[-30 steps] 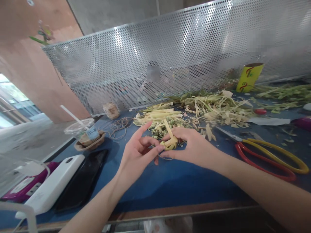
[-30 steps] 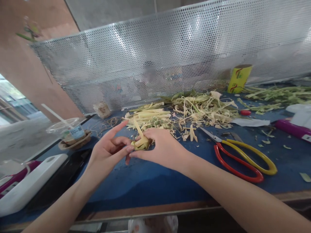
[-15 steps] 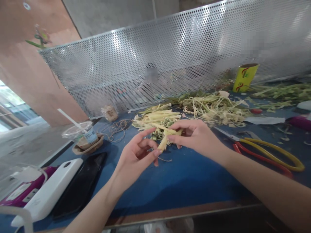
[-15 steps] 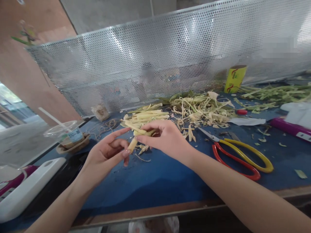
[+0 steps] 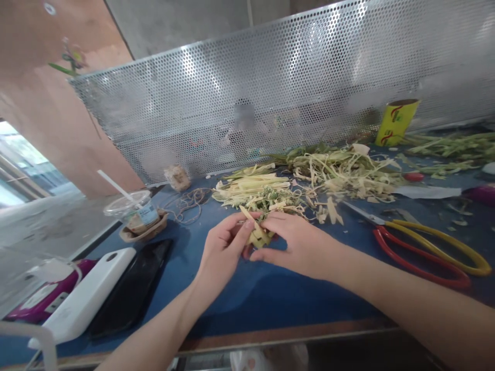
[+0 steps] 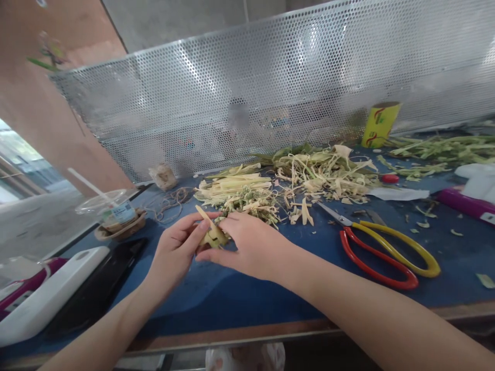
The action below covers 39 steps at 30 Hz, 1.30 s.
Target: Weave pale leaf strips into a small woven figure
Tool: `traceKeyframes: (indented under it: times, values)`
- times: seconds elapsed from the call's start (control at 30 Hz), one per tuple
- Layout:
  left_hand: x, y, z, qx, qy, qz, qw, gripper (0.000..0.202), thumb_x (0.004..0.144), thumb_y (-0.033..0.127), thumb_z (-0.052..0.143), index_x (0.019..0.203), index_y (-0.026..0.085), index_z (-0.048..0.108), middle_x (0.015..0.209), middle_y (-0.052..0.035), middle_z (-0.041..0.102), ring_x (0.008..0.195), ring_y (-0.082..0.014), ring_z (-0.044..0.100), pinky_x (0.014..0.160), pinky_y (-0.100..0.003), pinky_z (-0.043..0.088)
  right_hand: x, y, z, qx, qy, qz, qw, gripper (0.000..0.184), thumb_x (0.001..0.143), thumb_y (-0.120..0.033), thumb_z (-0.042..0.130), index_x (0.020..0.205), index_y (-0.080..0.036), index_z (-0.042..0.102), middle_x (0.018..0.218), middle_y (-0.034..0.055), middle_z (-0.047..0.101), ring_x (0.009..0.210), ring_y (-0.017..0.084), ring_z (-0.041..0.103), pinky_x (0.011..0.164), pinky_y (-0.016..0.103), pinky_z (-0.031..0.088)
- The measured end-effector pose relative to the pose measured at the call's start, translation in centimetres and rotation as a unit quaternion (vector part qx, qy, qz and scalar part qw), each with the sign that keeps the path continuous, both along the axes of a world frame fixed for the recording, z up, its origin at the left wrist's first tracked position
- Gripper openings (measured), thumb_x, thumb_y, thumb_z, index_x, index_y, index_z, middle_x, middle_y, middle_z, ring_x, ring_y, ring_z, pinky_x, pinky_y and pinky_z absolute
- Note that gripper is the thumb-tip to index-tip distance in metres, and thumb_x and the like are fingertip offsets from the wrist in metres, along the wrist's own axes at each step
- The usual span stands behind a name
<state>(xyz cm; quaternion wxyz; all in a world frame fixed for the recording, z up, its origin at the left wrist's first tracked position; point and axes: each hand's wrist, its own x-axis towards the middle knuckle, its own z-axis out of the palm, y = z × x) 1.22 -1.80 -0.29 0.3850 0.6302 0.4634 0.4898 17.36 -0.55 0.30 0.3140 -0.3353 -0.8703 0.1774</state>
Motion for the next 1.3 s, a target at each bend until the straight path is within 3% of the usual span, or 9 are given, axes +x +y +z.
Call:
traceKeyframes:
  times: [0.1, 0.33, 0.47, 0.53, 0.67, 0.83, 0.97, 1.13, 1.3]
  values:
    - [-0.3, 0.1, -0.1, 0.002, -0.015, 0.000, 1.000, 0.025, 0.080, 0.035, 0.053, 0.096, 0.017, 0.062, 0.039, 0.0091, 0.039, 0.037, -0.0039, 0.035, 0.044, -0.016, 0.038, 0.4, 0.4, 0.5, -0.058, 0.015, 0.025, 0.998, 0.031, 0.088, -0.035, 0.037, 0.074, -0.016, 0.056, 0.071, 0.0023, 0.055, 0.065, 0.012, 0.050, 0.060, 0.024, 0.038]
    - [-0.7, 0.3, -0.5, -0.030, -0.065, -0.023, 0.997, 0.021, 0.081, 0.035, 0.052, 0.094, 0.019, 0.059, 0.033, 0.0104, 0.035, 0.035, -0.0048, 0.035, 0.045, -0.017, 0.036, 1.6, 1.3, 1.0, -0.162, 0.025, 0.019, 0.986, 0.025, 0.080, -0.036, 0.052, 0.066, -0.016, 0.056, 0.054, -0.0040, 0.047, 0.047, 0.006, 0.040, 0.046, 0.020, 0.031]
    - [-0.4, 0.3, -0.2, -0.009, -0.135, -0.013, 0.991, 0.012, 0.082, 0.030, 0.052, 0.083, 0.019, 0.057, 0.032, 0.0111, 0.033, 0.034, -0.0041, 0.033, 0.045, -0.016, 0.033, 1.7, 1.7, 0.7, -0.163, 0.123, 0.012, 0.979, 0.024, 0.080, -0.036, 0.052, 0.067, -0.016, 0.053, 0.056, -0.0035, 0.049, 0.050, 0.007, 0.046, 0.050, 0.021, 0.039]
    - [-0.2, 0.4, -0.2, 0.004, -0.159, 0.001, 0.987, 0.011, 0.082, 0.029, 0.052, 0.082, 0.019, 0.056, 0.031, 0.0115, 0.032, 0.033, -0.0039, 0.031, 0.044, -0.016, 0.032, 1.3, 1.8, 0.2, -0.205, 0.189, 0.025, 0.960, 0.024, 0.081, -0.038, 0.051, 0.070, -0.017, 0.050, 0.061, -0.0029, 0.049, 0.053, 0.008, 0.051, 0.052, 0.022, 0.044]
    - [-0.2, 0.4, -0.4, 0.029, -0.147, 0.035, 0.988, 0.011, 0.083, 0.029, 0.052, 0.083, 0.019, 0.056, 0.034, 0.0107, 0.035, 0.035, -0.0039, 0.033, 0.044, -0.017, 0.032, 0.1, 1.6, -0.9, -0.359, 0.245, 0.114, 0.893, 0.024, 0.083, -0.042, 0.047, 0.080, -0.020, 0.037, 0.074, 0.0001, 0.055, 0.064, 0.014, 0.061, 0.049, 0.027, 0.051]
    - [-0.2, 0.2, -0.5, 0.032, -0.116, 0.039, 0.992, 0.012, 0.083, 0.032, 0.052, 0.083, 0.020, 0.056, 0.034, 0.0103, 0.037, 0.036, -0.0045, 0.034, 0.044, -0.017, 0.032, -0.5, 1.0, -1.0, -0.329, 0.275, 0.129, 0.894, 0.038, 0.069, -0.025, 0.067, 0.081, -0.022, 0.032, 0.063, -0.0056, 0.057, 0.053, 0.009, 0.058, 0.050, 0.023, 0.048]
    - [-0.2, 0.2, -0.3, 0.022, -0.136, 0.035, 0.990, 0.014, 0.082, 0.033, 0.053, 0.083, 0.019, 0.057, 0.033, 0.0102, 0.036, 0.035, -0.0043, 0.034, 0.044, -0.017, 0.032, -0.3, 0.8, -0.6, -0.350, 0.301, 0.135, 0.877, 0.028, 0.073, -0.017, 0.061, 0.081, -0.021, 0.035, 0.057, -0.0066, 0.058, 0.044, 0.007, 0.054, 0.045, 0.020, 0.043]
    - [-0.2, 0.4, 0.1, 0.033, -0.191, 0.056, 0.979, 0.012, 0.081, 0.028, 0.055, 0.077, 0.017, 0.057, 0.033, 0.0109, 0.033, 0.033, -0.0023, 0.026, 0.042, -0.015, 0.031, -0.1, 1.2, -0.6, -0.371, 0.359, 0.212, 0.830, 0.029, 0.073, -0.009, 0.056, 0.069, -0.021, 0.030, 0.052, -0.0067, 0.058, 0.039, 0.008, 0.053, 0.040, 0.018, 0.038]
    - [-0.5, 0.3, 0.6, 0.054, -0.209, 0.065, 0.974, 0.010, 0.080, 0.026, 0.055, 0.076, 0.017, 0.057, 0.035, 0.0103, 0.035, 0.033, -0.0013, 0.025, 0.041, -0.014, 0.031, 0.5, 1.5, -0.5, -0.359, 0.365, 0.230, 0.827, 0.031, 0.073, -0.006, 0.056, 0.069, -0.021, 0.029, 0.055, -0.0068, 0.058, 0.042, 0.008, 0.055, 0.040, 0.019, 0.040]
